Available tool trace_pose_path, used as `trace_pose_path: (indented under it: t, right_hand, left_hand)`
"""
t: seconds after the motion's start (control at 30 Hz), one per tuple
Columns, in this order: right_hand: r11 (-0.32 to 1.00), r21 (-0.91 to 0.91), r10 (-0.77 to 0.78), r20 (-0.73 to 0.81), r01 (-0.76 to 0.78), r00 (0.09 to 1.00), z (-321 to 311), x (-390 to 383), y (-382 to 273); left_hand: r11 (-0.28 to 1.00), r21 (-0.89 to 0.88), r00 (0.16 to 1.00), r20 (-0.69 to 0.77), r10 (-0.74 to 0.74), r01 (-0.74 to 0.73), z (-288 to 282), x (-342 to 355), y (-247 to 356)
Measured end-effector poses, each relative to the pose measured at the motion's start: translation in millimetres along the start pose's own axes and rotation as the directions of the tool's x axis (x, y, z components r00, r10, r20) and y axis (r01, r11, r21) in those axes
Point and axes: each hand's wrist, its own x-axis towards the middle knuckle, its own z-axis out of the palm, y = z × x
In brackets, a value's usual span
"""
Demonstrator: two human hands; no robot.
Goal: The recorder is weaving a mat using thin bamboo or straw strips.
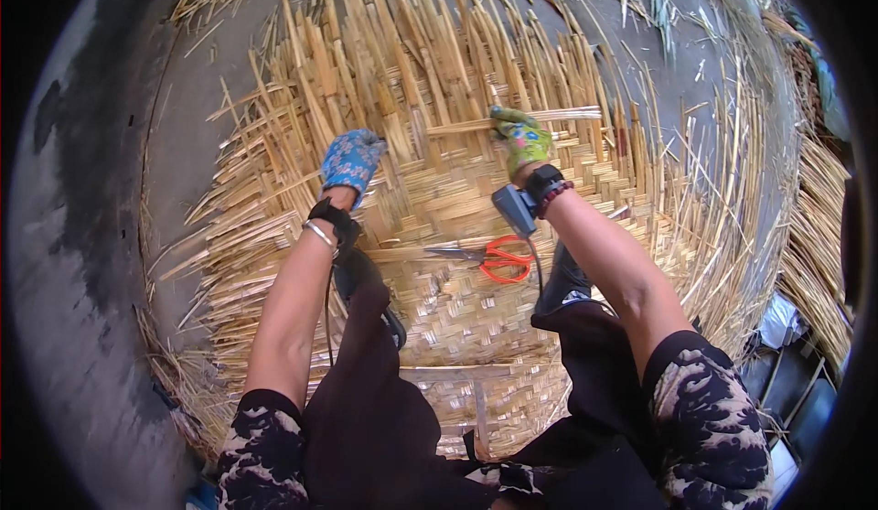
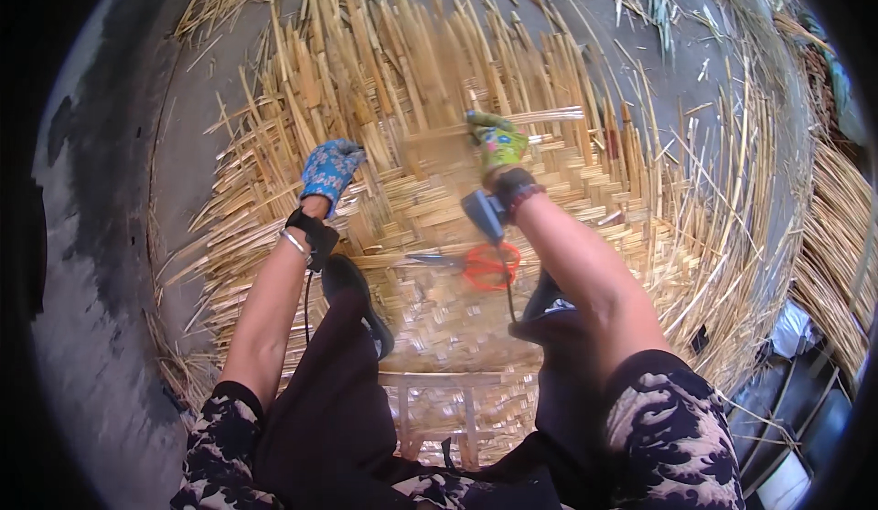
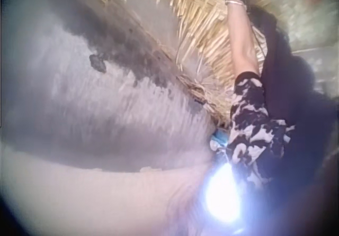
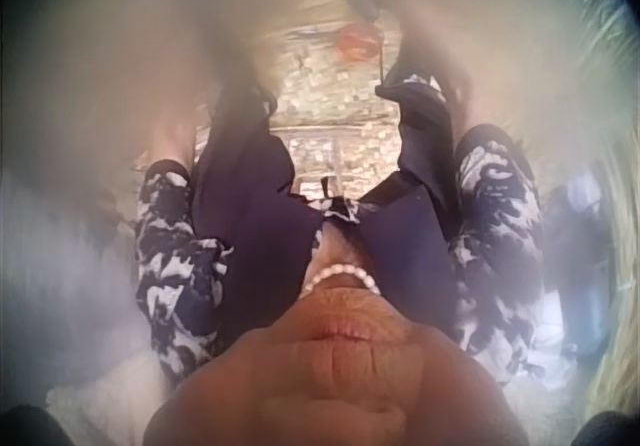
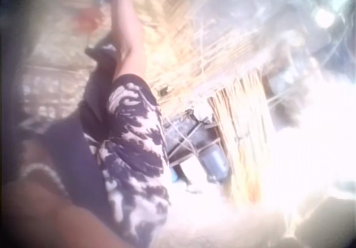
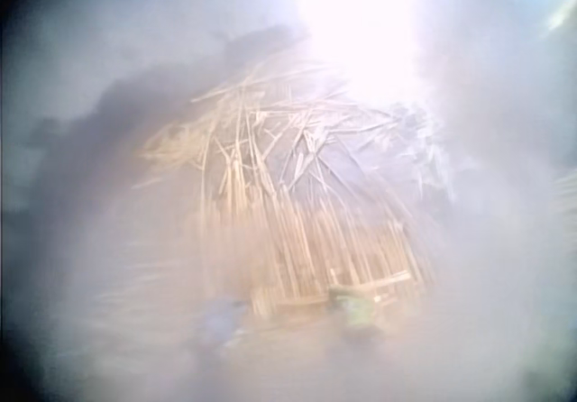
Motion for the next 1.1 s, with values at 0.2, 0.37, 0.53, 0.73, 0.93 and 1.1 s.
trace_pose_path:
  t: [0.2, 0.37, 0.53, 0.73, 0.93, 1.1]
  right_hand:
    - [0.974, -0.226, -0.004, 0.090, 0.025, 0.996, -24.5, 6.1, 20.5]
    - [0.981, -0.177, -0.029, 0.246, 0.074, 0.969, -51.6, 18.1, 37.4]
    - [0.846, -0.519, -0.027, 0.190, 0.124, 0.981, -62.5, 18.0, 53.3]
    - [0.937, -0.345, 0.040, 0.276, 0.060, 0.960, -61.6, 13.4, 43.9]
    - [0.960, -0.234, -0.040, 0.422, 0.151, 0.906, -51.0, -2.5, 7.9]
    - [0.989, -0.133, 0.014, 0.502, 0.062, 0.865, -48.8, 3.5, -1.8]
  left_hand:
    - [0.974, 0.173, 0.973, 0.152, -0.172, 0.145, 14.1, 7.3, -3.7]
    - [0.990, 0.114, 0.991, 0.098, -0.089, 0.077, 15.2, -3.4, -6.0]
    - [0.987, 0.153, 0.989, 0.127, -0.078, 0.058, 10.2, -7.2, 3.6]
    - [0.932, 0.362, 0.997, 0.069, -0.046, 0.017, -0.2, -4.8, 24.2]
    - [0.918, 0.151, 0.916, -0.112, 0.386, -0.368, 19.6, -3.6, 62.6]
    - [0.938, -0.059, 0.934, 0.083, 0.346, -0.342, 53.8, 21.4, 90.7]
